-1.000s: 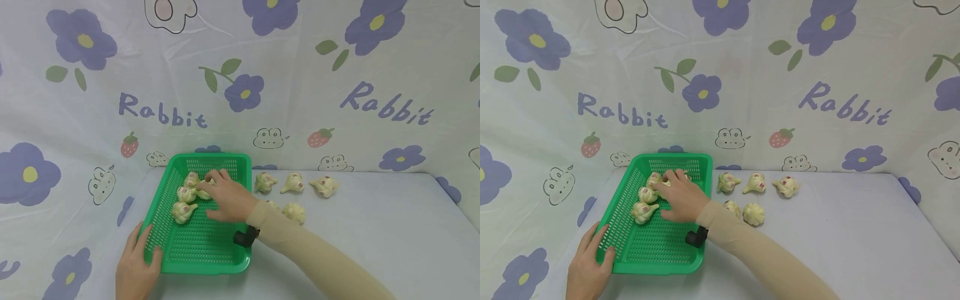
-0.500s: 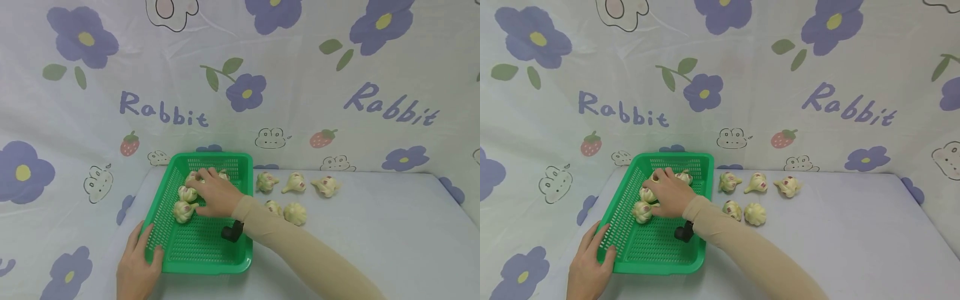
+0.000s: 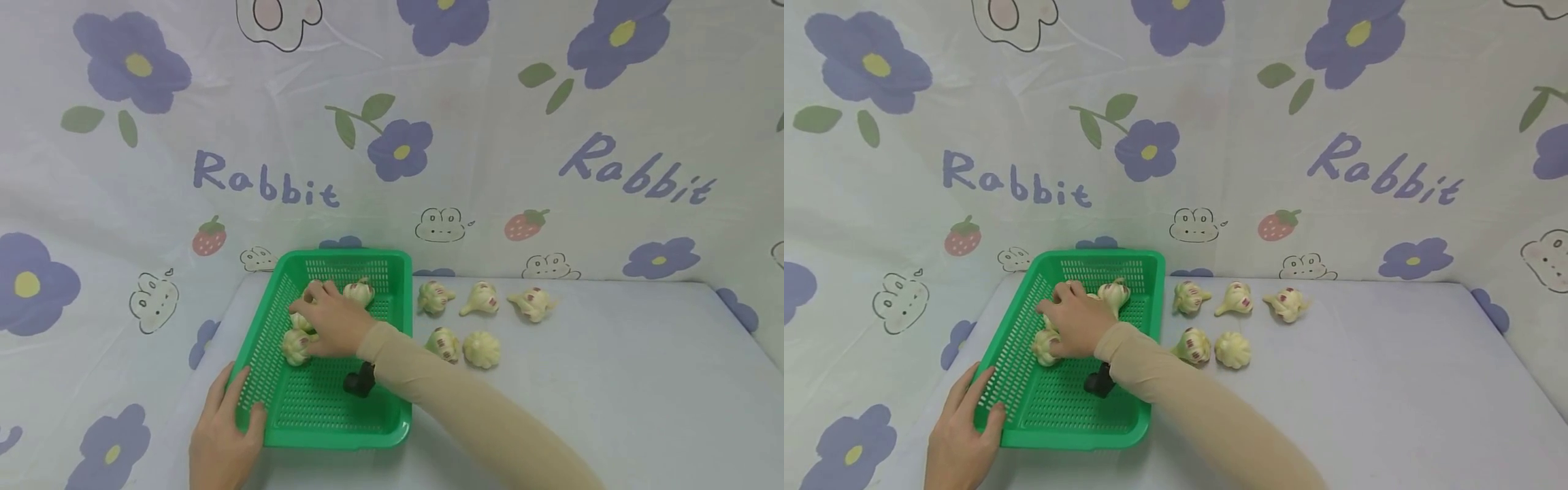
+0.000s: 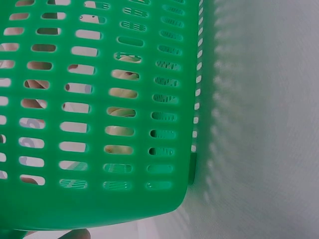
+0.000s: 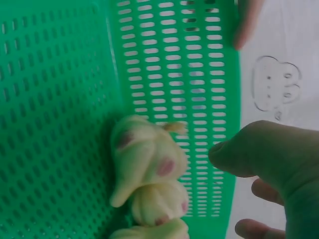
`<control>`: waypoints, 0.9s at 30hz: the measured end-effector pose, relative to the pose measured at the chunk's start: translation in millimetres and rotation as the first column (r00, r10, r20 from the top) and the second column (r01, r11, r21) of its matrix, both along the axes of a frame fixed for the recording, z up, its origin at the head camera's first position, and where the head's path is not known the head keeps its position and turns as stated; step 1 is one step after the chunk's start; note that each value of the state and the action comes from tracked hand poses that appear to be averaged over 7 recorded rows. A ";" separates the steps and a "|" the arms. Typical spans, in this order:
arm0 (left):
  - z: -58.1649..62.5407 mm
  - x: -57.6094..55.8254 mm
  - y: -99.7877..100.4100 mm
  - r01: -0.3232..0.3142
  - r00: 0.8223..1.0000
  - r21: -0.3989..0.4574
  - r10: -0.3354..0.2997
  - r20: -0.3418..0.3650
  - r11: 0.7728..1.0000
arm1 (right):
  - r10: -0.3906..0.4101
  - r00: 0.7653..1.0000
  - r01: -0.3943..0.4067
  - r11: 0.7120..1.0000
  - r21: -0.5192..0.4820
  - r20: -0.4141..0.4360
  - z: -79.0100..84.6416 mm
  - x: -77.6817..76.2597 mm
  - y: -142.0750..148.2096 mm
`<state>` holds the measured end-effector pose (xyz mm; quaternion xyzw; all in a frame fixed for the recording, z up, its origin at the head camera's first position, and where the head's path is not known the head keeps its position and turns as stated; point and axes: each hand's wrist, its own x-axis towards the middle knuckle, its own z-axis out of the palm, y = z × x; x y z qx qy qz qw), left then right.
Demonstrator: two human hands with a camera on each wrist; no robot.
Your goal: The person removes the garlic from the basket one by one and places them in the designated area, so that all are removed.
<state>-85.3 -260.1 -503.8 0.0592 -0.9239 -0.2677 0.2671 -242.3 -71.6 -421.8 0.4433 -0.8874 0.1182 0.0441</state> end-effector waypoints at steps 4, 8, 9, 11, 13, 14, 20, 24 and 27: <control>-0.1 -0.3 0.0 -0.003 1.000 0.001 0.003 0.002 1.000 | -0.021 1.000 0.021 0.998 0.052 -0.006 -4.6 -1.3 -9.2; -0.2 -0.1 -0.4 -0.003 1.000 -0.001 0.003 -0.010 1.000 | -0.036 0.999 0.035 0.994 0.100 0.009 -10.0 -3.1 -18.8; -0.3 -0.1 -0.6 -0.001 1.000 0.000 0.001 -0.013 1.000 | -0.040 0.999 0.039 0.993 0.112 0.009 -12.1 -3.8 -21.2; -1.1 0.0 -1.0 -0.004 1.000 -0.005 0.004 -0.014 1.000 | -0.044 0.999 0.042 0.991 0.127 0.014 -16.8 -4.8 -25.9; -1.7 0.4 -1.3 -0.004 1.000 -0.006 0.004 -0.019 1.000 | -0.046 0.999 0.043 0.989 0.139 0.012 -21.8 -6.1 -30.4; -2.3 0.6 -1.4 -0.005 1.000 -0.007 0.004 -0.021 1.000 | -0.047 0.999 0.045 0.989 0.143 0.012 -24.6 -6.7 -32.4; -5.3 1.6 -1.9 -0.002 1.000 -0.010 0.001 -0.020 1.000 | -0.047 0.998 0.053 0.983 0.177 -0.042 -35.8 -7.6 -40.0; -6.5 1.2 -2.0 0.001 1.000 -0.010 -0.001 -0.017 1.000 | -0.033 0.995 0.053 0.974 0.218 -0.093 -40.6 -7.2 -42.8; -7.4 0.3 -1.8 0.003 1.000 -0.011 -0.003 -0.029 1.000 | -0.016 0.991 0.050 0.967 0.248 -0.134 -43.4 -7.7 -44.8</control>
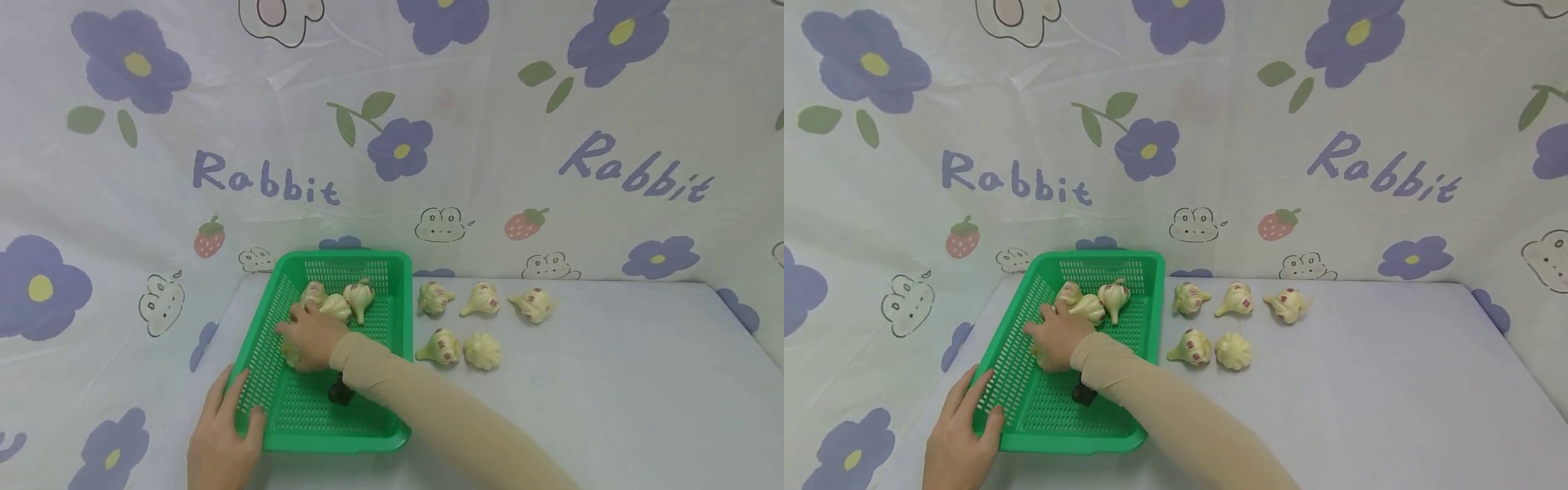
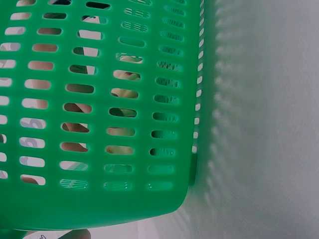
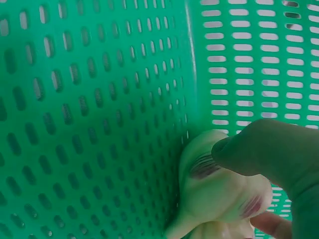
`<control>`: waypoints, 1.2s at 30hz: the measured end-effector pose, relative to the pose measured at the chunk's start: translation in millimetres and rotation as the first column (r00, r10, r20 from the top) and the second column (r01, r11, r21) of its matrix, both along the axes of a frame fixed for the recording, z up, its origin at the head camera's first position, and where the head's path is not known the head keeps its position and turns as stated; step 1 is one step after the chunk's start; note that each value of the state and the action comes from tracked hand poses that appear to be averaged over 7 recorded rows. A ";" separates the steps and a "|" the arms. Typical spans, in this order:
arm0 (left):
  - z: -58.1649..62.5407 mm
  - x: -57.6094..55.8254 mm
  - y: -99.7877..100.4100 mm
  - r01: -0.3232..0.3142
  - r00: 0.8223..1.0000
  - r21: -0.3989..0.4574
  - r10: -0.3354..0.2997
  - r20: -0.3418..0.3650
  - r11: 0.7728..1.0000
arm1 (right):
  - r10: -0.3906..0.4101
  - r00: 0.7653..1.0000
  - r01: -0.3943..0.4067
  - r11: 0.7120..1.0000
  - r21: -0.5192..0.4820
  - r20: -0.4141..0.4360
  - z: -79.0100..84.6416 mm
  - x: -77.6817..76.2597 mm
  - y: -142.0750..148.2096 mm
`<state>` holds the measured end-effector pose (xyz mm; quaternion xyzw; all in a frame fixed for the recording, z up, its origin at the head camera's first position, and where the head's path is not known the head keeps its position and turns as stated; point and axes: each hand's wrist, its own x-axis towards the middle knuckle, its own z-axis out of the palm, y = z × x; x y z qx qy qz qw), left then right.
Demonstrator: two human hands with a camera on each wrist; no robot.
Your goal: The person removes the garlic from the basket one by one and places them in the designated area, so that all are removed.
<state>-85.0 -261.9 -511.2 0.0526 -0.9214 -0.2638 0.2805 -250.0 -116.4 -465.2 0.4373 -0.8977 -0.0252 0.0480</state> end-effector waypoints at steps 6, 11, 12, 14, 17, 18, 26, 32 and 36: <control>1.5 0.0 0.5 -0.002 1.000 -0.008 0.002 -0.015 1.000 | 0.019 1.000 -0.019 1.000 0.016 0.018 -1.8 0.6 -3.0; 2.1 -0.2 0.5 -0.001 1.000 -0.009 0.001 -0.006 1.000 | 0.021 0.999 -0.022 0.999 0.025 0.027 -1.6 1.5 -3.1; 2.3 -0.1 0.5 -0.001 1.000 -0.006 0.001 -0.006 1.000 | 0.022 0.999 -0.023 0.999 0.026 0.028 -1.6 1.6 -3.0; 3.2 0.1 0.8 0.000 1.000 -0.002 0.000 -0.007 1.000 | 0.030 0.999 -0.030 0.999 0.019 0.024 -5.9 -0.6 -3.9; 3.4 0.0 0.9 0.001 1.000 0.003 -0.001 -0.008 1.000 | 0.025 0.999 -0.025 0.999 0.024 0.030 -7.9 -1.1 -4.9; 3.7 0.1 1.0 0.000 1.000 0.004 0.000 -0.001 1.000 | 0.023 0.999 -0.023 0.999 0.025 0.032 -9.1 -1.4 -5.4; 3.9 -0.4 0.4 0.006 1.000 0.002 -0.006 0.026 1.000 | 0.025 0.999 -0.026 0.999 0.034 0.037 -12.1 2.2 -4.2; 5.0 0.1 0.2 0.001 0.999 0.005 -0.002 0.049 1.000 | 0.022 0.997 -0.023 1.000 0.020 0.072 -14.8 1.7 -4.2; 4.9 0.4 0.2 -0.008 0.999 0.001 0.008 0.054 1.000 | 0.025 0.996 -0.025 1.000 0.005 0.089 -14.8 1.6 -4.0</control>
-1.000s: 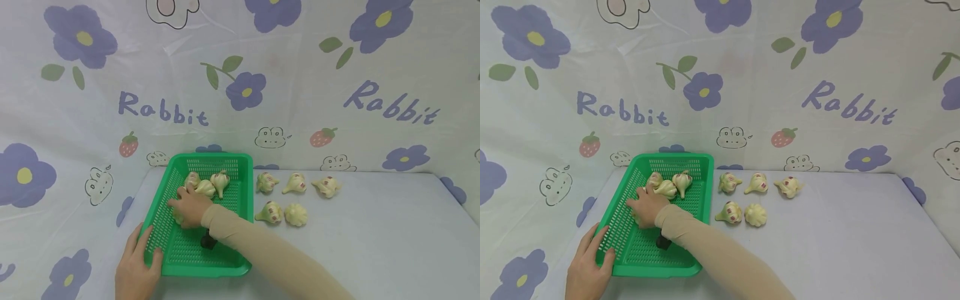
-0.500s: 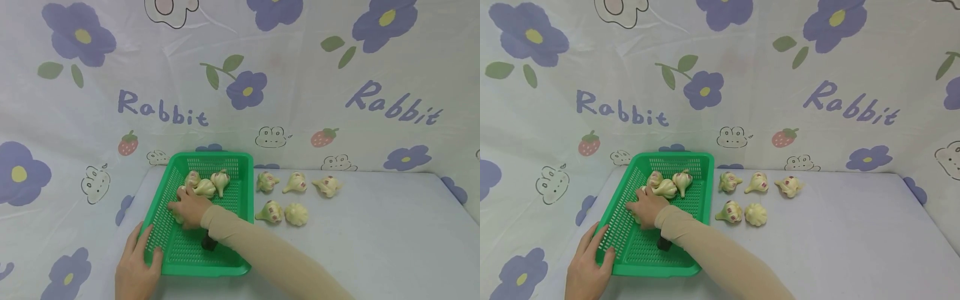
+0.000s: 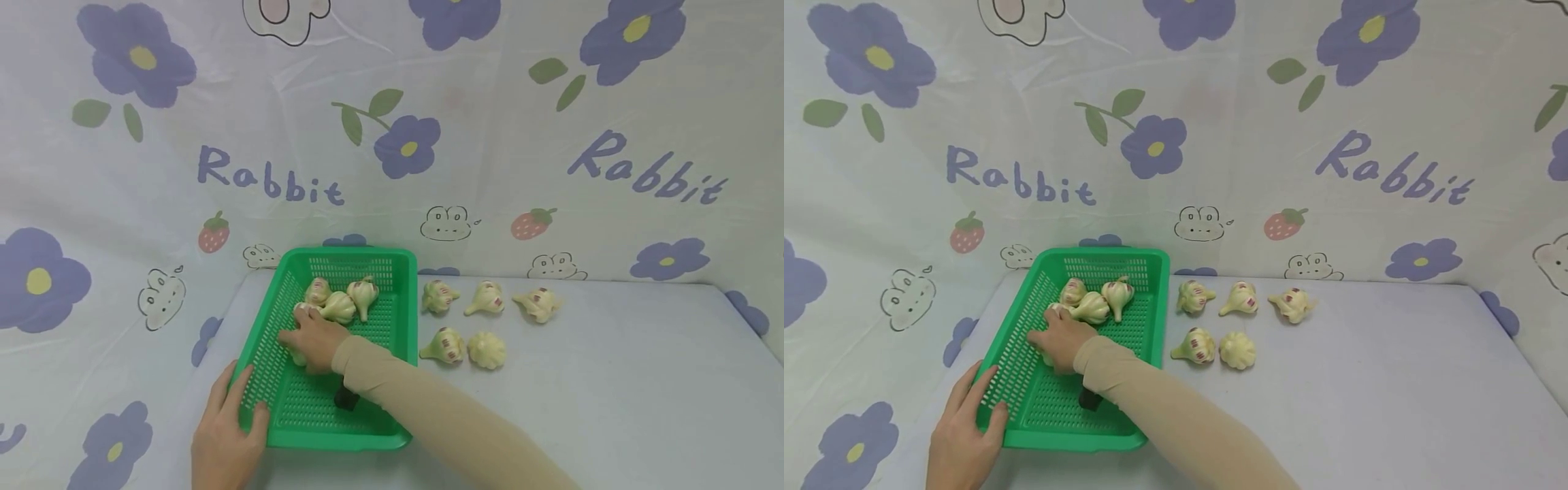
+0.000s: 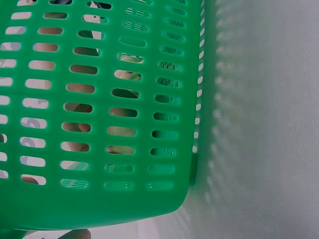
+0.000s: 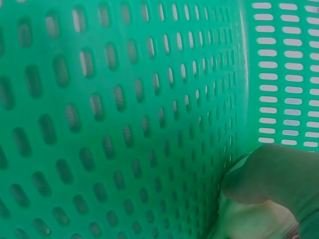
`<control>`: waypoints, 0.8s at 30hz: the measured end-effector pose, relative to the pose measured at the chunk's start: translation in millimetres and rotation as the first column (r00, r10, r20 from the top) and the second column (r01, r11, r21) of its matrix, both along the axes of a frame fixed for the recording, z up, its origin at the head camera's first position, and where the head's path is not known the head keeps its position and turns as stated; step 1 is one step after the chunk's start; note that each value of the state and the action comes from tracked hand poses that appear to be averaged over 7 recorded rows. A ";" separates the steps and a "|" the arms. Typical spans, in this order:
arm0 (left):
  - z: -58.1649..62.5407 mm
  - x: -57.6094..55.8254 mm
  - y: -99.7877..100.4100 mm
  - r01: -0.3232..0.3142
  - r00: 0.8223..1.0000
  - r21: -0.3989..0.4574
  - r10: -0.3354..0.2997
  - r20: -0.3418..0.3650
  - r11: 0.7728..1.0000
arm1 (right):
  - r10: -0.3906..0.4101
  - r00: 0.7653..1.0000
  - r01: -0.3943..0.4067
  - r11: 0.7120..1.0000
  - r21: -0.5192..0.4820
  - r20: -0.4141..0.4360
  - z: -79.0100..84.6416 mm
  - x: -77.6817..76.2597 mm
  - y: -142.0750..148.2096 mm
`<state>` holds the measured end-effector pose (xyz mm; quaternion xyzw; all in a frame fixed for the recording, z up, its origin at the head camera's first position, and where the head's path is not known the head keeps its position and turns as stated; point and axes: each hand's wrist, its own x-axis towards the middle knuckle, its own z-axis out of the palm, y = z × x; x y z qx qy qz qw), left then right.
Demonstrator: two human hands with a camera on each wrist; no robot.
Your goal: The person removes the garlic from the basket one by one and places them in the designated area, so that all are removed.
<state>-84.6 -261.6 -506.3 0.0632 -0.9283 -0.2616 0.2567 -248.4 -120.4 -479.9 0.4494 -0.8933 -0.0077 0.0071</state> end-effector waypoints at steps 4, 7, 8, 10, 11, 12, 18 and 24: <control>-0.8 -0.5 0.5 0.001 1.000 -0.002 -0.001 -0.011 1.000 | -0.003 1.000 0.003 1.000 -0.012 0.015 -1.0 -0.1 0.7; -1.1 -0.7 0.5 0.006 1.000 0.001 -0.006 -0.023 1.000 | 0.003 1.000 -0.002 1.000 -0.010 0.007 -0.3 0.7 0.8; -1.3 -0.7 0.4 0.007 1.000 0.002 -0.007 -0.025 1.000 | 0.006 1.000 -0.006 1.000 -0.009 0.002 0.3 1.1 0.9; -1.5 -0.7 0.3 0.009 1.000 0.001 -0.009 -0.029 1.000 | 0.014 1.000 -0.014 1.000 -0.010 -0.009 2.4 2.3 1.5; -1.6 -0.7 0.3 0.009 1.000 0.002 -0.009 -0.030 1.000 | 0.017 1.000 -0.017 1.000 -0.013 -0.015 3.8 3.0 2.1; -1.4 -0.7 0.3 0.010 0.999 0.003 -0.010 -0.031 1.000 | 0.020 1.000 -0.020 1.000 -0.018 -0.021 5.0 3.7 2.7; -2.2 -1.1 0.5 0.008 1.000 0.001 -0.008 -0.031 1.000 | 0.040 0.999 -0.041 0.998 -0.046 -0.029 9.2 6.3 5.6; -1.9 -0.8 0.7 -0.002 1.000 0.002 0.002 -0.030 1.000 | 0.069 0.995 -0.075 0.994 -0.086 -0.065 14.3 7.4 7.9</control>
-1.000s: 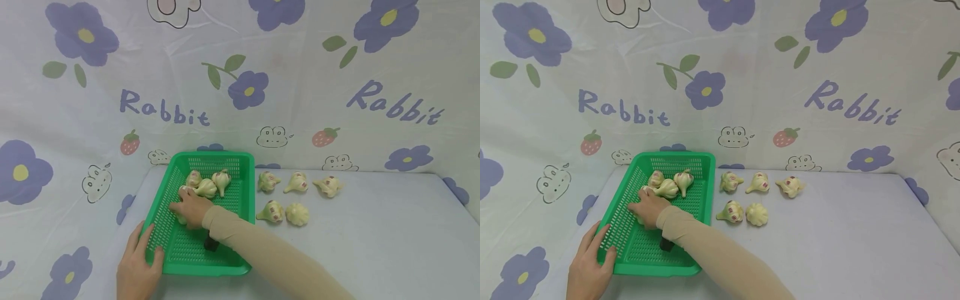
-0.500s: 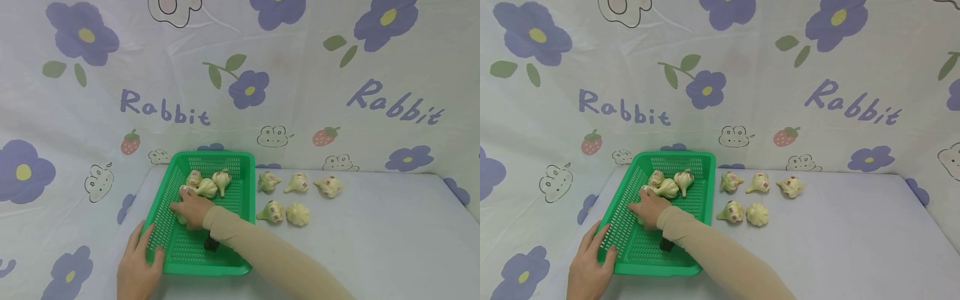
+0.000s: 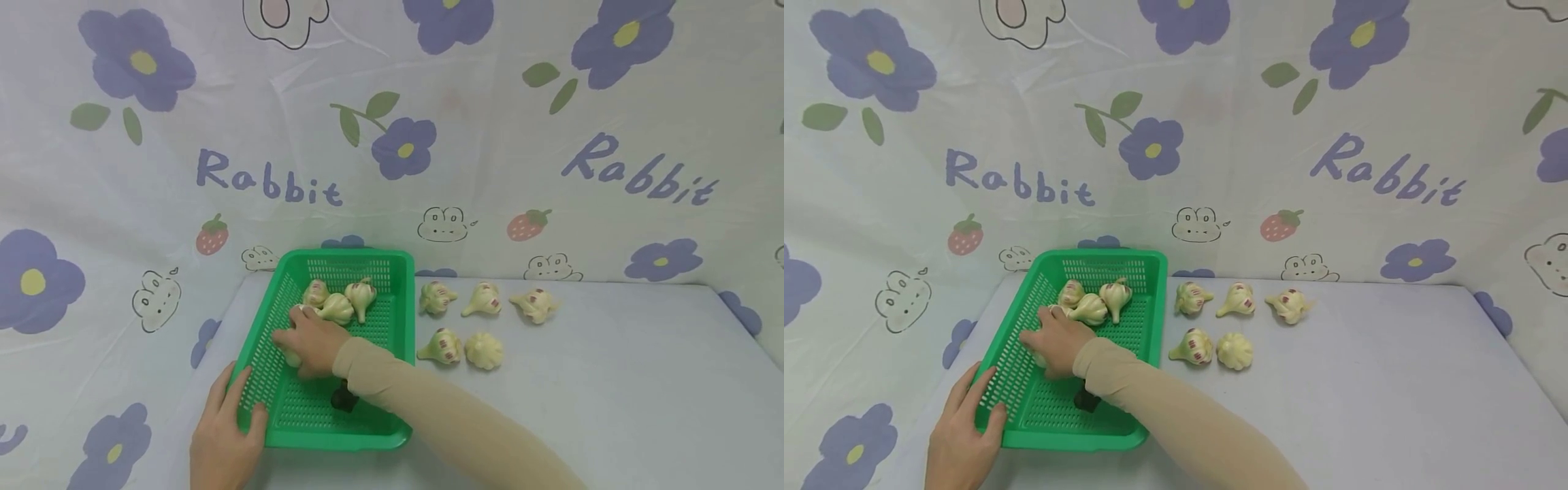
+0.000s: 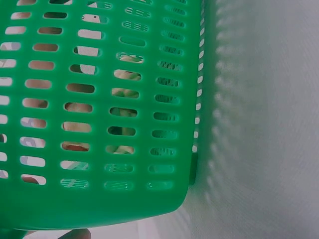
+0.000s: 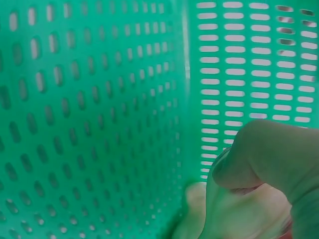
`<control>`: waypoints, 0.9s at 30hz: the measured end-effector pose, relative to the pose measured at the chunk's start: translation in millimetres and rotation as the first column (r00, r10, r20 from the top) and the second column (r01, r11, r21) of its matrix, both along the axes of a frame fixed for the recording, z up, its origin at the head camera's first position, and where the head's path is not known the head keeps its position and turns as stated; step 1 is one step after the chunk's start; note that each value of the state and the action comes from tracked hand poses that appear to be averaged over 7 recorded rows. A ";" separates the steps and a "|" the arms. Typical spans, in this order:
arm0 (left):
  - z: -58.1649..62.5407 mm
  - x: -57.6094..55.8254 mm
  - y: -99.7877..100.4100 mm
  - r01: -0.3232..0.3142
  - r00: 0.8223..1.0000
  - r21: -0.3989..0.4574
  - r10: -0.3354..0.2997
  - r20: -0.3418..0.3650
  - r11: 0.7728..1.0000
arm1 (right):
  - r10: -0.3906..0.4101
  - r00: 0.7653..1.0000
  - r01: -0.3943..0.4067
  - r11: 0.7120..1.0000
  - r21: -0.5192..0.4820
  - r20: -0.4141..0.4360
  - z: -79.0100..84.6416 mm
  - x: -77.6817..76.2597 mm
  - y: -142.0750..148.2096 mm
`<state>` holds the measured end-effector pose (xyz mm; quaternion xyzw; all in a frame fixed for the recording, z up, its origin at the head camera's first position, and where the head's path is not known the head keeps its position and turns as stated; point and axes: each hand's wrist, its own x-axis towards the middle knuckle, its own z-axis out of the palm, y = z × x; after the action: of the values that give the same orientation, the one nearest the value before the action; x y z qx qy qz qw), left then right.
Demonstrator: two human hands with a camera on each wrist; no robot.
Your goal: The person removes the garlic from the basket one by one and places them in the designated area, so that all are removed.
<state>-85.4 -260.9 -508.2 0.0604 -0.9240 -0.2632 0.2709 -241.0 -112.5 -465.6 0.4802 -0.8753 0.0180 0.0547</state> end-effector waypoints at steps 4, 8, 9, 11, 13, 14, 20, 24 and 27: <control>-0.9 -0.1 0.0 0.006 1.000 0.001 -0.006 -0.007 1.000 | 0.019 1.000 -0.019 0.999 -0.046 -0.014 9.1 1.8 2.8; -1.8 -0.2 -0.1 0.011 1.000 -0.002 -0.011 -0.025 1.000 | 0.031 0.999 -0.029 0.995 -0.094 0.021 22.3 5.5 6.6; -1.6 -0.1 -0.1 0.011 0.999 -0.001 -0.011 -0.030 1.000 | 0.033 0.999 -0.029 0.994 -0.104 0.034 25.3 6.4 7.6; -1.9 0.0 -0.1 0.011 0.999 -0.001 -0.011 -0.035 1.000 | 0.035 0.998 -0.029 0.992 -0.119 0.055 29.8 8.2 9.5; -1.9 0.2 -0.1 0.009 0.999 0.000 -0.009 -0.036 1.000 | 0.037 0.997 -0.027 0.991 -0.132 0.071 32.0 9.2 11.2; -2.2 0.1 -0.2 0.008 0.999 0.001 -0.008 -0.037 1.000 | 0.039 0.996 -0.029 0.990 -0.136 0.077 32.6 9.7 12.1; -3.9 -1.0 -1.3 0.015 0.998 0.006 -0.014 -0.057 1.000 | 0.056 0.993 -0.039 0.986 -0.159 0.102 34.2 9.7 20.4; -3.7 -1.0 -0.8 0.014 0.998 0.016 -0.013 -0.056 1.000 | 0.053 0.992 -0.031 0.983 -0.180 0.116 37.6 10.2 28.8; -2.7 -1.0 -0.2 0.012 0.999 0.020 -0.011 -0.051 1.000 | 0.049 0.990 -0.021 0.979 -0.204 0.130 41.9 11.2 37.0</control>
<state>-86.5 -261.2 -511.0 0.0508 -0.9144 -0.2754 0.2922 -229.7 -75.5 -423.8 0.4852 -0.8620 0.1401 0.0438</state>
